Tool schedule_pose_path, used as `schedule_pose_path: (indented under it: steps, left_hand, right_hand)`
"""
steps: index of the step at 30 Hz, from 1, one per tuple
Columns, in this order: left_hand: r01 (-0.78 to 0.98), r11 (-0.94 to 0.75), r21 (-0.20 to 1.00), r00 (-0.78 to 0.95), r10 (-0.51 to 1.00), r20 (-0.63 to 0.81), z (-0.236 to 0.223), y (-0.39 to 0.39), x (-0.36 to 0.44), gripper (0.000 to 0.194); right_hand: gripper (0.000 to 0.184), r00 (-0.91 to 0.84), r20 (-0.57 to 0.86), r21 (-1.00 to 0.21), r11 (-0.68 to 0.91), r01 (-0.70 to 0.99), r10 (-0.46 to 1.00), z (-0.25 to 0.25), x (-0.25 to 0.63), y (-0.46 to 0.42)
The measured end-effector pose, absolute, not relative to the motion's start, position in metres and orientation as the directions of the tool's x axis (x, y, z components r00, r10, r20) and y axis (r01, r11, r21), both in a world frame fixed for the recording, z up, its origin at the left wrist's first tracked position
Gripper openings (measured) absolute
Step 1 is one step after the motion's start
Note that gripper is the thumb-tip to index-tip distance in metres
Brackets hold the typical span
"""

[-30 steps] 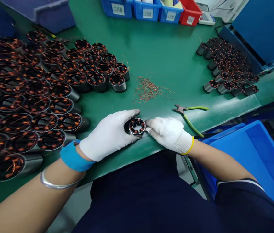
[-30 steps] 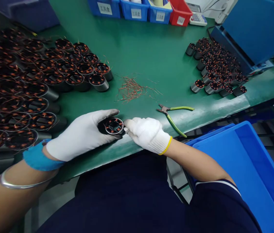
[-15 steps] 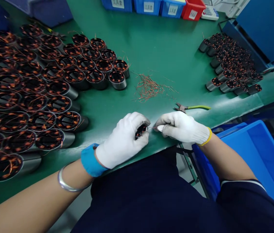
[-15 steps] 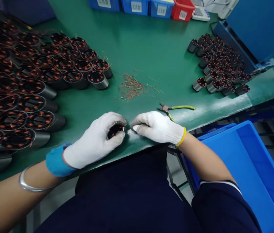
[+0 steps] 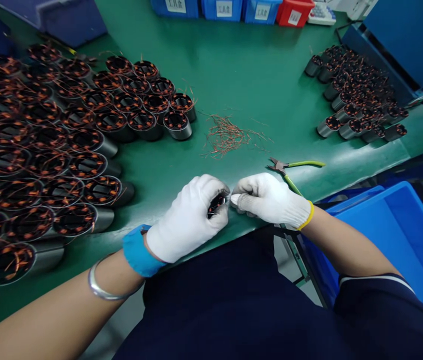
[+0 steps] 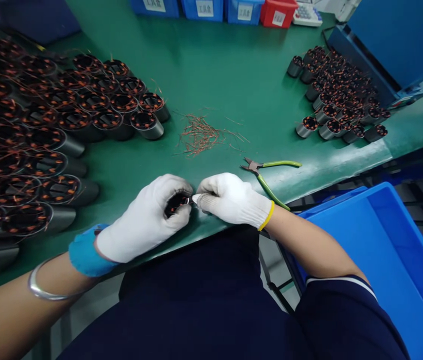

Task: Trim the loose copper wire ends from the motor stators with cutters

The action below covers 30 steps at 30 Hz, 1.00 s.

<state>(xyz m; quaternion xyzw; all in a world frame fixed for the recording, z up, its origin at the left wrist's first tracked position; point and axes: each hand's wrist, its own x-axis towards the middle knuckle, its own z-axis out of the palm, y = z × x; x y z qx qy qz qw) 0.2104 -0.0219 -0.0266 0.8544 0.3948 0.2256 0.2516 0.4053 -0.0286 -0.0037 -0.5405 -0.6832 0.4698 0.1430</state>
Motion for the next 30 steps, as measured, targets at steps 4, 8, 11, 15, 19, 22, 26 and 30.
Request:
schedule_pose_path:
  steps: [4,8,11,15,19,22,26,30]
  left_hand:
    - [0.522,-0.637,0.568,0.615,0.742,0.267,-0.031,-0.021,0.211,0.009]
    - [0.501,-0.683,0.531,0.609,0.714,0.344,-0.036,-0.023,0.212,0.011]
    - [0.494,-0.707,0.506,0.614,0.696,0.372,-0.039,-0.024,0.211,0.011]
    - [0.504,-0.718,0.480,0.606,0.690,0.396,-0.039,-0.025,0.212,0.011]
    - [0.525,-0.691,0.497,0.579,0.718,0.386,-0.040,-0.027,0.214,0.010]
    - [0.561,-0.643,0.522,0.555,0.760,0.339,-0.039,-0.029,0.217,0.009]
    - [0.592,-0.523,0.613,0.474,0.841,0.260,-0.036,-0.032,0.213,0.027]
    - [0.394,-0.404,0.825,0.586,0.803,0.113,-0.032,-0.028,0.196,0.089]
  right_hand:
    - [0.019,-0.414,-0.427,-0.865,-0.230,0.446,0.804,-0.004,0.415,-0.029]
    - [0.024,-0.528,-0.397,-0.917,-0.305,0.256,0.751,-0.002,0.423,-0.022]
    - [0.040,-0.545,-0.395,-0.916,-0.363,0.170,0.740,0.001,0.426,-0.013]
    - [0.044,-0.597,-0.484,-0.874,-0.378,0.304,0.640,-0.001,0.423,-0.004]
    - [0.030,-0.575,-0.550,-0.835,-0.377,0.401,0.605,-0.007,0.413,-0.004]
    - [0.028,-0.559,-0.575,-0.818,-0.429,0.384,0.597,-0.009,0.405,-0.009]
    - [0.023,-0.503,-0.537,-0.843,-0.416,0.340,0.677,-0.008,0.397,-0.018]
    - [0.018,-0.470,-0.453,-0.891,-0.372,0.259,0.758,-0.006,0.395,-0.029]
